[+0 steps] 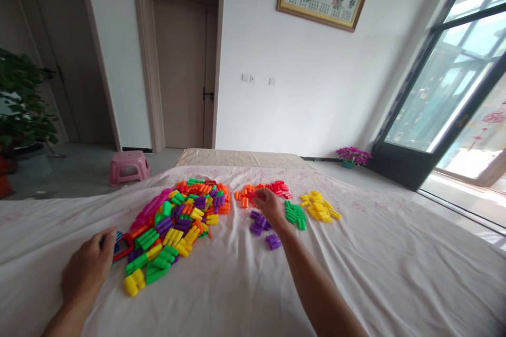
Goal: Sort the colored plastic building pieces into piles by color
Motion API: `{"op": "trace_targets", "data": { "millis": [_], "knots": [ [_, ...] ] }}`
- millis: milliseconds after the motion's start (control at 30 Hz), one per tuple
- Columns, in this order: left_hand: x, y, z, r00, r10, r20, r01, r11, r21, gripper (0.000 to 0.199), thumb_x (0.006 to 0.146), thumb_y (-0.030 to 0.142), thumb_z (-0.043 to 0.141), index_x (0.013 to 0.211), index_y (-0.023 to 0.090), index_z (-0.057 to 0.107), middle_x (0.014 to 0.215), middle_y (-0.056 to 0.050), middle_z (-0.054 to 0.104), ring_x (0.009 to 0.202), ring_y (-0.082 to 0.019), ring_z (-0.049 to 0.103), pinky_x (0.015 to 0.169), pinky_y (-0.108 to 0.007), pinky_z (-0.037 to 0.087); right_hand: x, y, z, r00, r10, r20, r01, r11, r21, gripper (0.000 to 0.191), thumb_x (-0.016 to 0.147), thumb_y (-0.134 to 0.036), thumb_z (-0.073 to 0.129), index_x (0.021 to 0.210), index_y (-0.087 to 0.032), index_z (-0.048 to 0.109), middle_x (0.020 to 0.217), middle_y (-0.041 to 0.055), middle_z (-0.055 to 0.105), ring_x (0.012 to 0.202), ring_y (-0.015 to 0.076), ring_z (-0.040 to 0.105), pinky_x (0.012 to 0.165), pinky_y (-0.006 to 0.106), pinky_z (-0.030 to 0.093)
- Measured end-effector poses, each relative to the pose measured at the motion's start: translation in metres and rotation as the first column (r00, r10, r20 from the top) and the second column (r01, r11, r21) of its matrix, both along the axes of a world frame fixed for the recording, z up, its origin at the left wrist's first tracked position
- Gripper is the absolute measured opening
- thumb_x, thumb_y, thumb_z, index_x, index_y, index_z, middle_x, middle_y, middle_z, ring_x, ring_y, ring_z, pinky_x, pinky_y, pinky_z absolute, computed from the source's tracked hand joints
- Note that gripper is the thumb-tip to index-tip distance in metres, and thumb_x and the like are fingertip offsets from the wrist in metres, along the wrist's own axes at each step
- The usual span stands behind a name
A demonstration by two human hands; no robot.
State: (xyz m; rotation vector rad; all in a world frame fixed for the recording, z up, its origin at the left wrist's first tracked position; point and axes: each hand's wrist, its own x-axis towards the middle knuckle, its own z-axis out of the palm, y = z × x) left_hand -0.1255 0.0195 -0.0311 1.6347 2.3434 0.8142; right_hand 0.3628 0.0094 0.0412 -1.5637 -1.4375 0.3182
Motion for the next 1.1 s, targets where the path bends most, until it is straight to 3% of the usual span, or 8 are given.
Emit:
{"op": "trace_targets", "data": {
  "millis": [200,333,433,600,700,833,967,1100],
  "knots": [
    [-0.001,0.002,0.000,1.000,0.003,-0.005,-0.003,1.000,-0.011,0.075,0.098,0.065,0.014,0.134,0.022,0.065,0.132,-0.016,0.072,0.109,-0.037,0.068,0.089,-0.045,0.050,0.091,0.015,-0.002,0.946,-0.317,-0.062,0.309,0.944,-0.115,0.030,0.075,-0.030,0.067,0.099,-0.013,0.076,0.073,0.0031,0.074,0.067,0.0180,0.068,0.064,0.026,0.050],
    [-0.003,0.004,-0.006,1.000,0.004,-0.003,-0.004,1.000,0.017,0.076,0.098,0.065,0.015,0.132,0.021,0.066,0.129,-0.017,0.073,0.107,-0.037,0.069,0.089,-0.045,0.050,0.116,0.013,0.003,0.915,-0.399,-0.061,0.389,0.912,-0.126,0.034,0.070,-0.027,0.069,0.099,-0.012,0.079,0.073,0.0067,0.075,0.072,0.0213,0.070,0.066,0.028,0.052],
    [-0.004,0.006,-0.009,1.000,0.011,-0.002,-0.011,1.000,0.027,0.075,0.098,0.065,0.017,0.132,0.021,0.066,0.131,-0.018,0.072,0.109,-0.037,0.069,0.090,-0.046,0.050,0.116,0.014,0.003,0.917,-0.392,-0.067,0.383,0.916,-0.117,0.034,0.069,-0.025,0.066,0.097,-0.012,0.080,0.077,0.0075,0.077,0.077,0.0233,0.072,0.068,0.028,0.053],
    [-0.004,0.006,-0.006,1.000,0.009,0.002,-0.010,1.000,0.020,0.073,0.100,0.064,0.018,0.134,0.021,0.066,0.131,-0.018,0.072,0.110,-0.036,0.068,0.090,-0.044,0.050,0.073,0.018,-0.008,0.962,-0.260,-0.083,0.252,0.963,-0.095,0.036,0.074,-0.022,0.059,0.102,-0.014,0.079,0.088,0.0063,0.080,0.077,0.0202,0.073,0.069,0.027,0.056],
    [-0.002,0.004,-0.001,1.000,0.023,0.009,-0.023,1.000,-0.015,0.071,0.100,0.062,0.019,0.137,0.021,0.065,0.134,-0.017,0.070,0.113,-0.037,0.067,0.093,-0.045,0.049,0.022,0.010,-0.013,0.999,-0.027,0.018,0.028,0.998,-0.062,0.029,0.079,-0.019,0.060,0.099,-0.018,0.080,0.091,0.0052,0.080,0.081,0.0197,0.074,0.075,0.029,0.057],
    [0.001,0.001,0.004,0.999,0.012,0.033,-0.011,0.999,-0.030,0.070,0.100,0.060,0.019,0.140,0.021,0.063,0.138,-0.018,0.068,0.118,-0.038,0.065,0.096,-0.046,0.047,-0.053,-0.009,-0.020,0.945,0.256,0.203,-0.238,0.965,-0.107,0.029,0.088,-0.011,0.057,0.103,-0.021,0.080,0.103,0.0065,0.080,0.093,0.0195,0.074,0.086,0.029,0.055],
    [0.003,0.000,0.005,0.999,-0.002,0.046,0.002,1.000,-0.007,0.069,0.101,0.059,0.021,0.138,0.020,0.064,0.136,-0.018,0.069,0.116,-0.037,0.065,0.095,-0.046,0.047,-0.109,-0.016,-0.027,0.869,0.326,0.373,-0.277,0.944,-0.179,0.041,0.094,-0.012,0.057,0.130,-0.025,0.072,0.128,0.0075,0.073,0.113,0.0208,0.068,0.097,0.030,0.052],
    [0.002,-0.001,0.004,0.999,-0.006,0.034,0.005,1.000,0.023,0.069,0.101,0.059,0.021,0.136,0.018,0.065,0.133,-0.019,0.070,0.112,-0.036,0.066,0.091,-0.045,0.047,-0.134,-0.011,-0.029,0.776,0.366,0.514,-0.252,0.927,-0.279,0.039,0.099,-0.016,0.055,0.135,-0.027,0.068,0.126,0.0077,0.072,0.124,0.0245,0.059,0.098,0.034,0.050]
  ]
}}
